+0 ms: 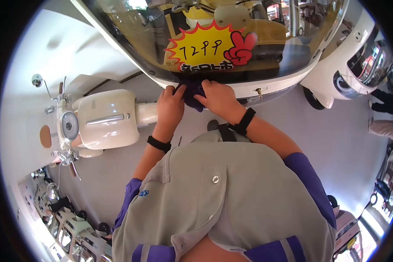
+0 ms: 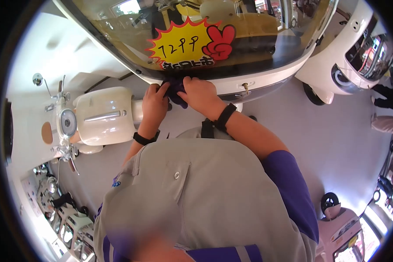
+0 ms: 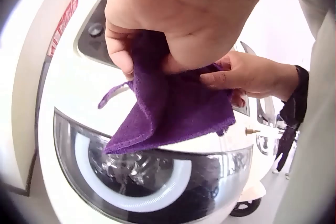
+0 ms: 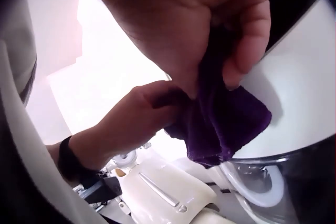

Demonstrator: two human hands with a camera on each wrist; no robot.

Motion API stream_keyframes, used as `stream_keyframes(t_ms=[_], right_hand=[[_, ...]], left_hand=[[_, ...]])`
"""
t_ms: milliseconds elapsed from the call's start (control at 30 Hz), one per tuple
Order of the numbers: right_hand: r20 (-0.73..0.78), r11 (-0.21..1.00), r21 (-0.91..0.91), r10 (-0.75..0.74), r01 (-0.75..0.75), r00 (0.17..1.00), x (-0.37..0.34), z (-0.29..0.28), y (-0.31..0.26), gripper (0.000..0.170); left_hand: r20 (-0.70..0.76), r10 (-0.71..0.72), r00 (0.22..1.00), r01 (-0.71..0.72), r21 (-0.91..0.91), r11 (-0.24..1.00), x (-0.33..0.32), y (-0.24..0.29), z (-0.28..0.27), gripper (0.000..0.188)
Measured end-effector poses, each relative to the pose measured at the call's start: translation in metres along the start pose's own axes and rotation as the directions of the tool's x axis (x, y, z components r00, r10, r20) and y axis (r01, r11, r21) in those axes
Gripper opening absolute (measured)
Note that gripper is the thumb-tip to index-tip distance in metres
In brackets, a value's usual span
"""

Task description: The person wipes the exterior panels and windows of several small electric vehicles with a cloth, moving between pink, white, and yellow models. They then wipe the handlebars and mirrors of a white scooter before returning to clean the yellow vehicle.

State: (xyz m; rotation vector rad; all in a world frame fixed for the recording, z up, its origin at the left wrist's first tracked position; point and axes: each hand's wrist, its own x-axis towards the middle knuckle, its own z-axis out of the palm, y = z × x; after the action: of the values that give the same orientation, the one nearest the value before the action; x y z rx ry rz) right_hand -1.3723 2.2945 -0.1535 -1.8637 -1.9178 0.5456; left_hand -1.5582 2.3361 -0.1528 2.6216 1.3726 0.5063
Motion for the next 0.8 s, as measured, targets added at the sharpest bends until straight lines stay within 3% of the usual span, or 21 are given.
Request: stream_keyframes(t_ms=[100,200,300,367,467,567,700,800], right_hand=[[-0.093,0.999,0.018,0.053,-0.051,0.994,-0.013,0.000,0.014,0.042],[-0.184,0.985,-0.005,0.171,-0.175,0.968,-0.037,-0.020,0.027,0.035],[-0.428,0.973,-0.067,0.170,-0.219,0.887,-0.057,-0.033,0.052,0.033],[-0.488,0.962,-0.141,0.139,-0.235,0.862,-0.064,-0.046,0.069,0.032],[-0.488,0.964,-0.165,0.104,-0.209,0.867,-0.067,-0.054,0.077,0.032],[-0.480,0.980,-0.148,0.043,-0.130,0.876,-0.066,-0.042,0.084,0.034],[-0.487,0.996,-0.087,-0.025,-0.020,0.873,-0.058,-0.024,0.075,0.037],[-0.427,0.996,-0.062,-0.080,0.058,0.901,-0.051,-0.017,0.067,0.036]], left_hand=[[-0.046,0.141,0.989,-0.142,-0.018,0.990,0.000,-0.002,0.019,0.043],[-0.055,0.281,0.958,-0.283,-0.044,0.958,0.007,0.021,0.035,0.041],[-0.076,0.383,0.920,-0.390,-0.107,0.915,0.017,0.058,0.042,0.046],[-0.052,0.423,0.905,-0.425,-0.174,0.888,0.022,0.079,0.048,0.056],[-0.067,0.505,0.861,-0.504,0.027,0.863,0.027,0.083,0.061,0.052],[-0.011,0.473,0.881,-0.473,-0.055,0.880,0.030,0.076,0.052,0.049],[0.000,0.326,0.945,-0.326,-0.016,0.945,0.015,0.059,0.050,0.053],[-0.067,0.263,0.962,-0.264,0.000,0.965,0.004,0.042,0.046,0.047]])
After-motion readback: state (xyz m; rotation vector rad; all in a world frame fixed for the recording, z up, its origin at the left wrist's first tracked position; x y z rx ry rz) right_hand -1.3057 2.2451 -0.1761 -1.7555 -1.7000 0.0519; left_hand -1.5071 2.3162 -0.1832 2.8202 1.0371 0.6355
